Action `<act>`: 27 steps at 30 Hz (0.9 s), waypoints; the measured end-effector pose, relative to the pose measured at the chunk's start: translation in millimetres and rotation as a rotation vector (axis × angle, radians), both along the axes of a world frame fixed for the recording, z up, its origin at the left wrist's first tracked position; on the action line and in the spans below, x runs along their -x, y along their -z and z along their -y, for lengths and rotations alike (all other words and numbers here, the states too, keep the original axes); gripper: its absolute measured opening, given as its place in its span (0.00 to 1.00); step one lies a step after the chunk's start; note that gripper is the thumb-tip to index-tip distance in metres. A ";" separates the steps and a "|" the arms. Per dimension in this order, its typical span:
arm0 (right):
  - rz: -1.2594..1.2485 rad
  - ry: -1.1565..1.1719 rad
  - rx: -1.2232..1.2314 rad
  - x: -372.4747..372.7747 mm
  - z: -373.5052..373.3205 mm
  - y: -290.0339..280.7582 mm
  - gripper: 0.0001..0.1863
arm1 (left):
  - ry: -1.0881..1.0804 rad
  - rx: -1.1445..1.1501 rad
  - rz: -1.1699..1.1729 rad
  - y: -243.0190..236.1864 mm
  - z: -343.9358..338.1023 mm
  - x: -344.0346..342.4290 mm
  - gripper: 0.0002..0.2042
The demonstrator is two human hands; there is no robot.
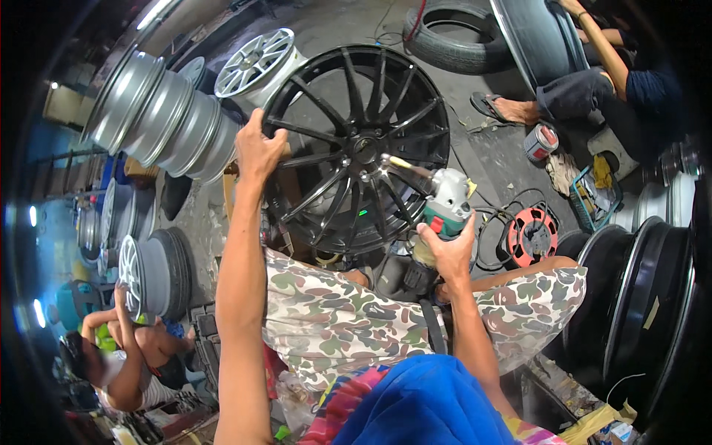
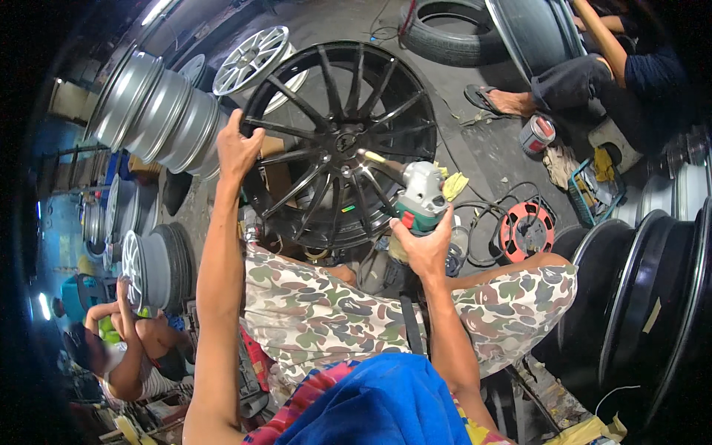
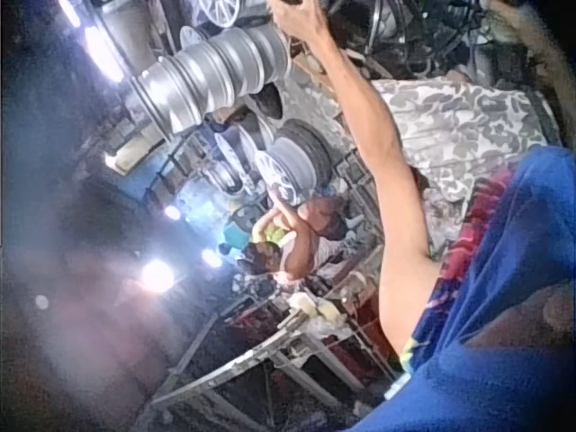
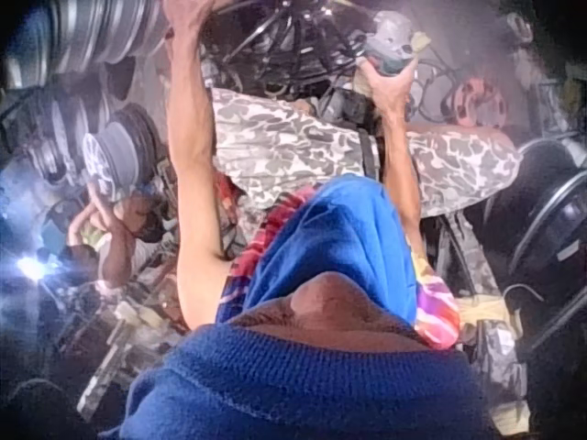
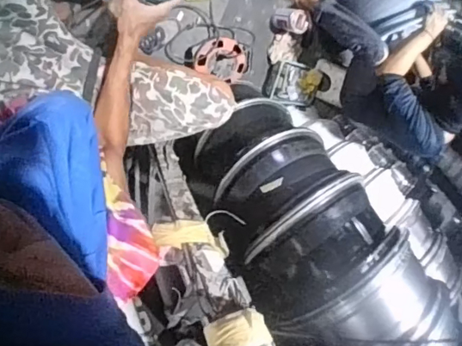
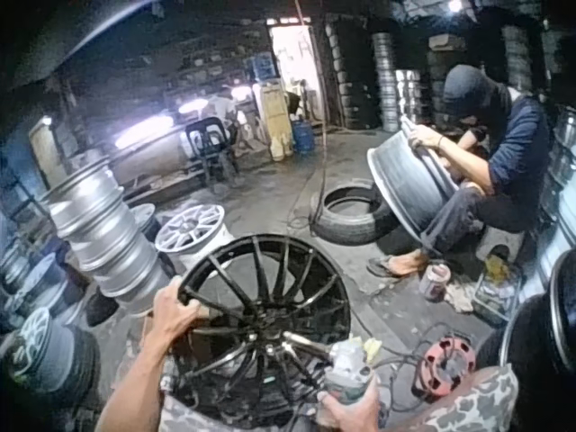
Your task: The person uses a power rotary tool to work on the center hub area of a black car rim held in their lap while sitting.
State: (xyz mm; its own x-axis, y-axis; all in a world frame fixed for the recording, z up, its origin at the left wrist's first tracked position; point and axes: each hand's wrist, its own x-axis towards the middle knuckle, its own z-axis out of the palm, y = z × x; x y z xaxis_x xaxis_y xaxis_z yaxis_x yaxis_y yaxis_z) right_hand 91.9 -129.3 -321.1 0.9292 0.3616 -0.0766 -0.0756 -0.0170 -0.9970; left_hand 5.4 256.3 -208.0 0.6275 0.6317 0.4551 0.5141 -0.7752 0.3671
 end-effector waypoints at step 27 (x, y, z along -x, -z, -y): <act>0.462 -0.208 0.256 -39.1 -0.8 -91.1 0.41 | -0.005 0.087 0.334 -6.2 20.3 -2.8 0.21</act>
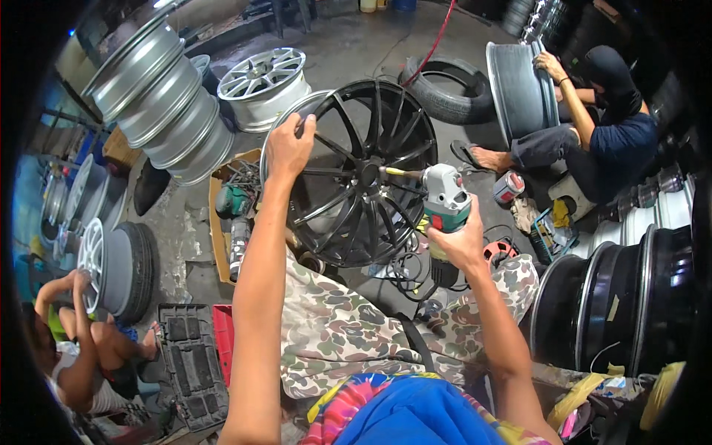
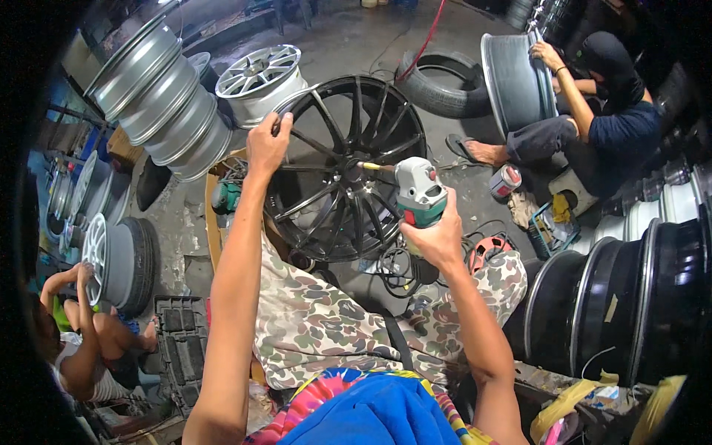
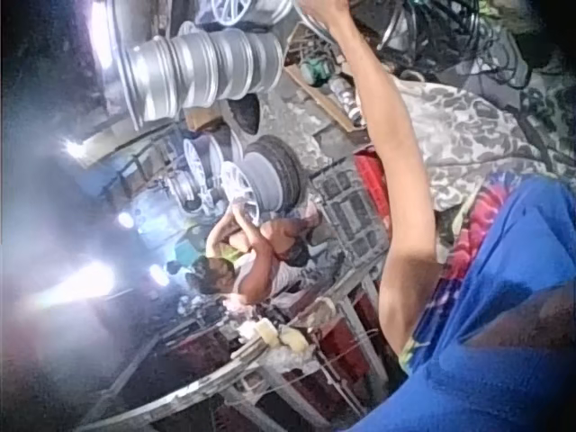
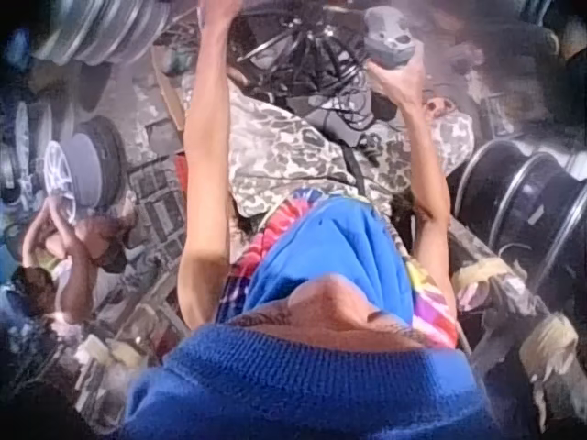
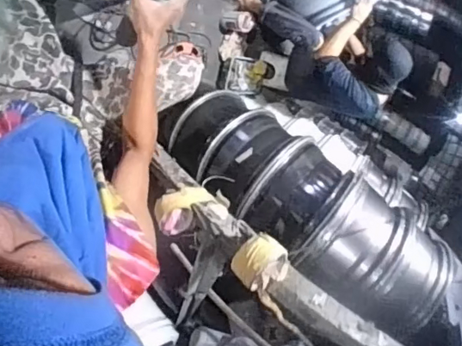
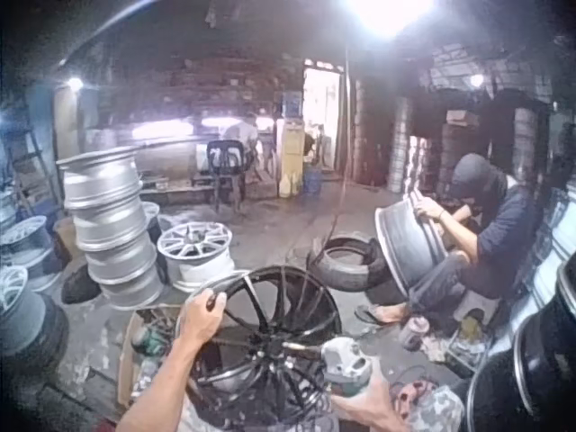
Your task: The person uses a power rotary tool to work on the center hub area of a black car rim held in their lap while sitting.
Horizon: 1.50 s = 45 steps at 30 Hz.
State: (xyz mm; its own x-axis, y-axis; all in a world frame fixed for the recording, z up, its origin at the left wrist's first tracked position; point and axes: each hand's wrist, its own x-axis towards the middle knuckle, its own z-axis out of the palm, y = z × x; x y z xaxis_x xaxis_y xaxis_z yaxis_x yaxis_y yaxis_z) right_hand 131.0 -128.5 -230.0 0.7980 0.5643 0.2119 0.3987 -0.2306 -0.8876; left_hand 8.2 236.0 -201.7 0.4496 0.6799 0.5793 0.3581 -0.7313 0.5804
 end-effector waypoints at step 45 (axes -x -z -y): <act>-0.210 -0.092 0.011 32.4 -51.9 64.2 0.47 | 0.041 -0.004 -0.010 -6.0 20.9 16.9 0.22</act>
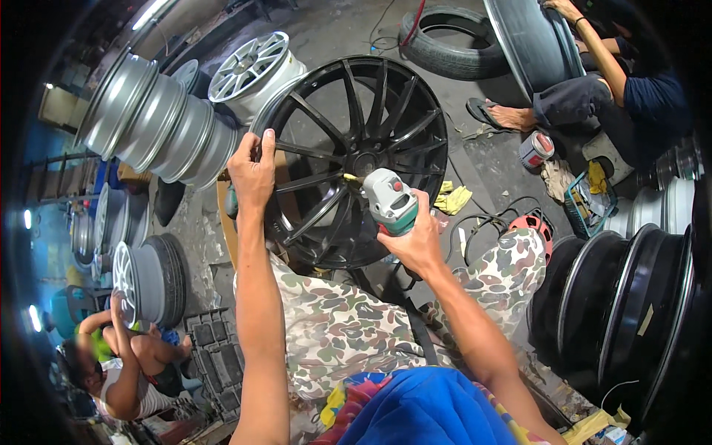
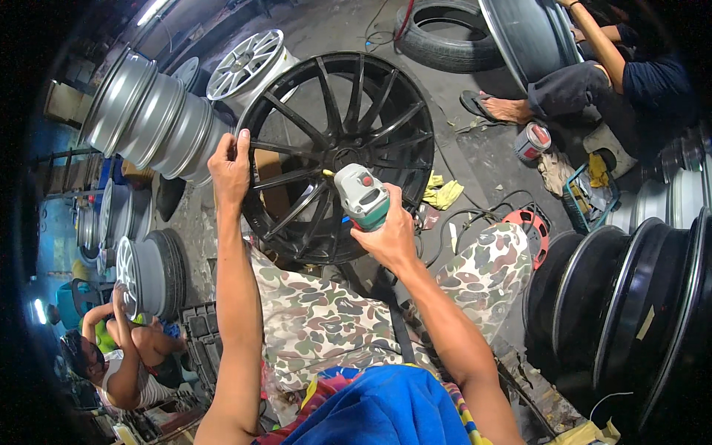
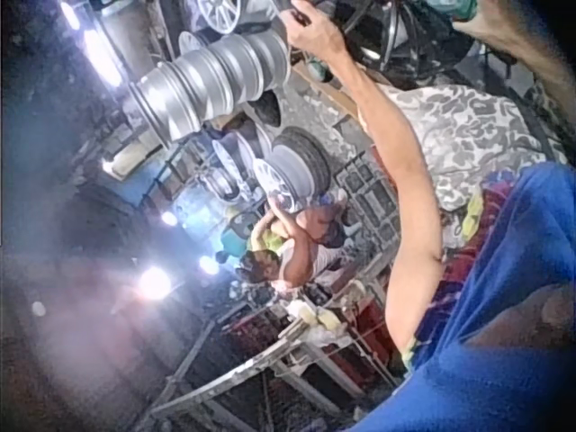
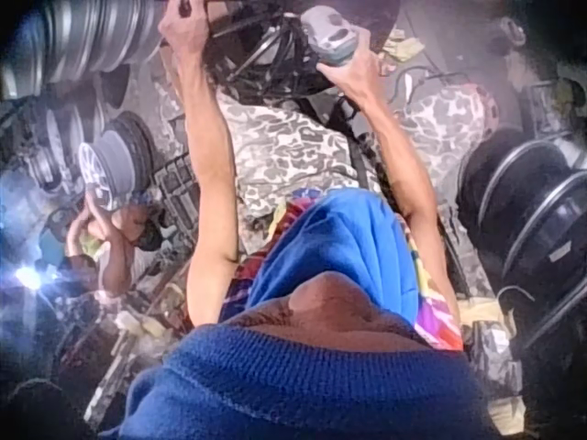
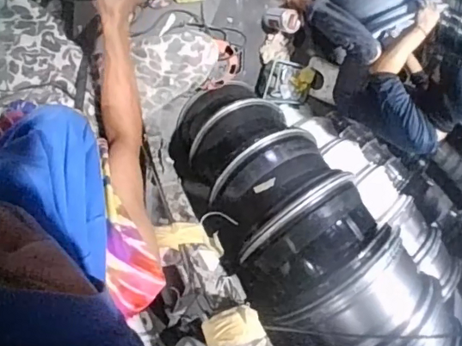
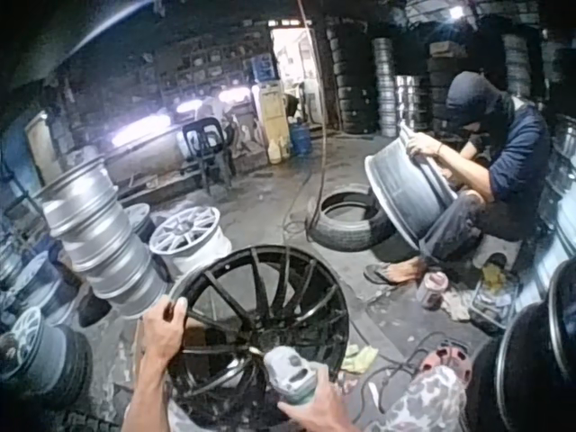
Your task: The person uses a power rotary tool to work on the center hub area of a black car rim held in their lap while sitting.
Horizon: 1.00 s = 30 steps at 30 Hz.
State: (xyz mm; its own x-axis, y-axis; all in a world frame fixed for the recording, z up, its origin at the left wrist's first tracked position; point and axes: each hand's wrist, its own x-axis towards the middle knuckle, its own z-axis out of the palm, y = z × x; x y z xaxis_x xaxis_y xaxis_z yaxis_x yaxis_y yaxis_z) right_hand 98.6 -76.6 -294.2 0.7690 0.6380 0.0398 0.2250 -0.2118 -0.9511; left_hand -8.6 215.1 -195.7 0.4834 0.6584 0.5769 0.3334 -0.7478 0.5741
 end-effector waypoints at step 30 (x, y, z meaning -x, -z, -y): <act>-0.110 0.086 -0.064 20.1 -0.1 14.0 0.47 | -0.016 0.032 0.002 1.6 -0.2 2.8 0.22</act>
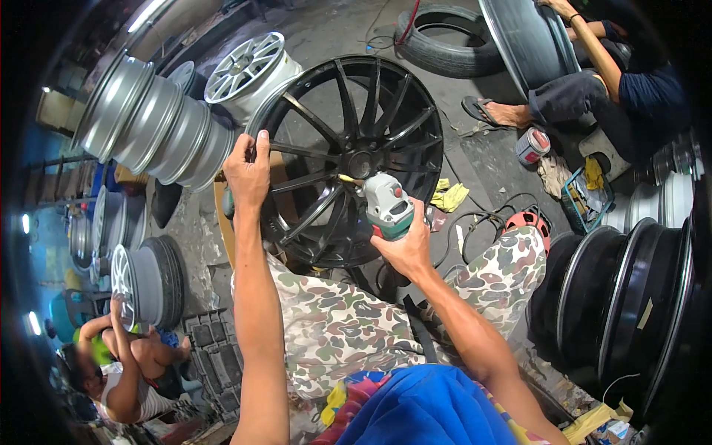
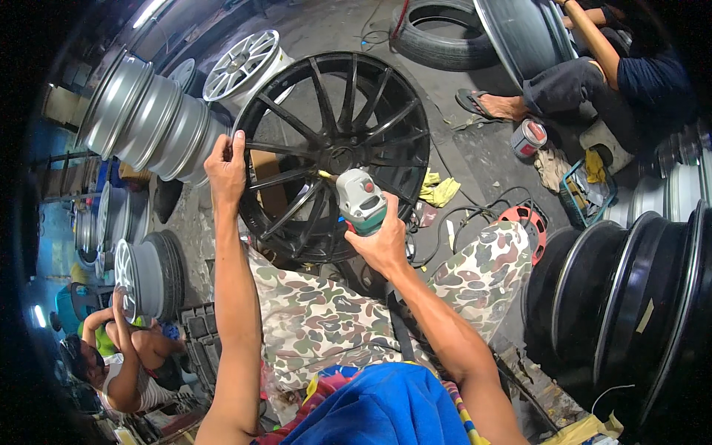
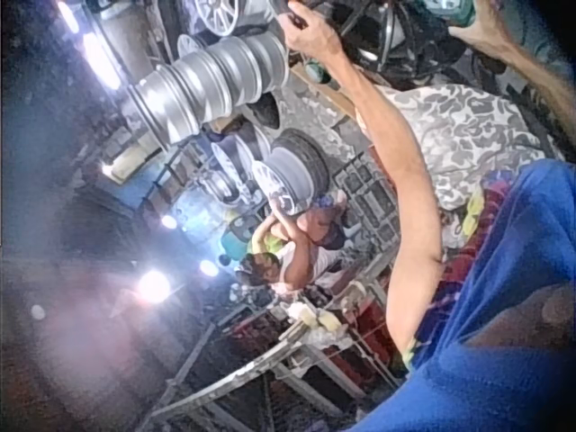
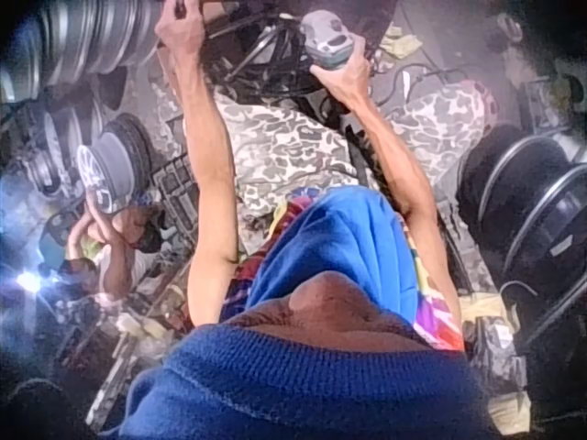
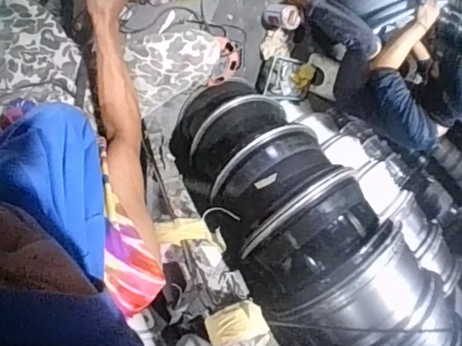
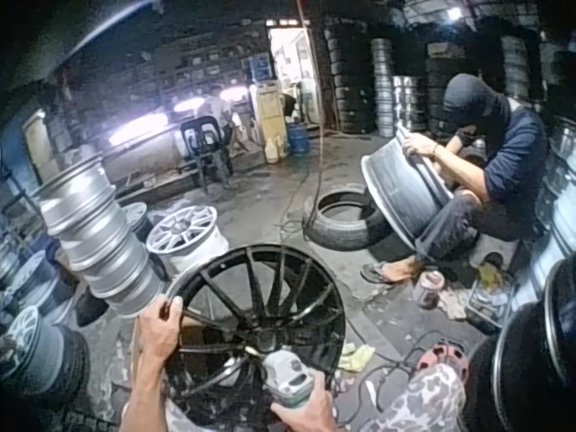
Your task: The person uses a power rotary tool to work on the center hub area of a black car rim held in their lap while sitting.
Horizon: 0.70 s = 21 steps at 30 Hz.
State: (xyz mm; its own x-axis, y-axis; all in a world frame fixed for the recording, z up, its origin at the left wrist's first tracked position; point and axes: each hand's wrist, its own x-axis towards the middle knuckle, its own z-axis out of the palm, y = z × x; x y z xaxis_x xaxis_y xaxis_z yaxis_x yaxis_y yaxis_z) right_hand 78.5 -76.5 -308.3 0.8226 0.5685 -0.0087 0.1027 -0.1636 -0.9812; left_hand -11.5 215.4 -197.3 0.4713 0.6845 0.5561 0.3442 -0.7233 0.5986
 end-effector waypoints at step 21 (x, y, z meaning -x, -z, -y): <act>0.024 -0.008 0.041 1.7 5.2 -4.1 0.46 | -0.002 -0.008 -0.008 5.6 -6.7 2.0 0.22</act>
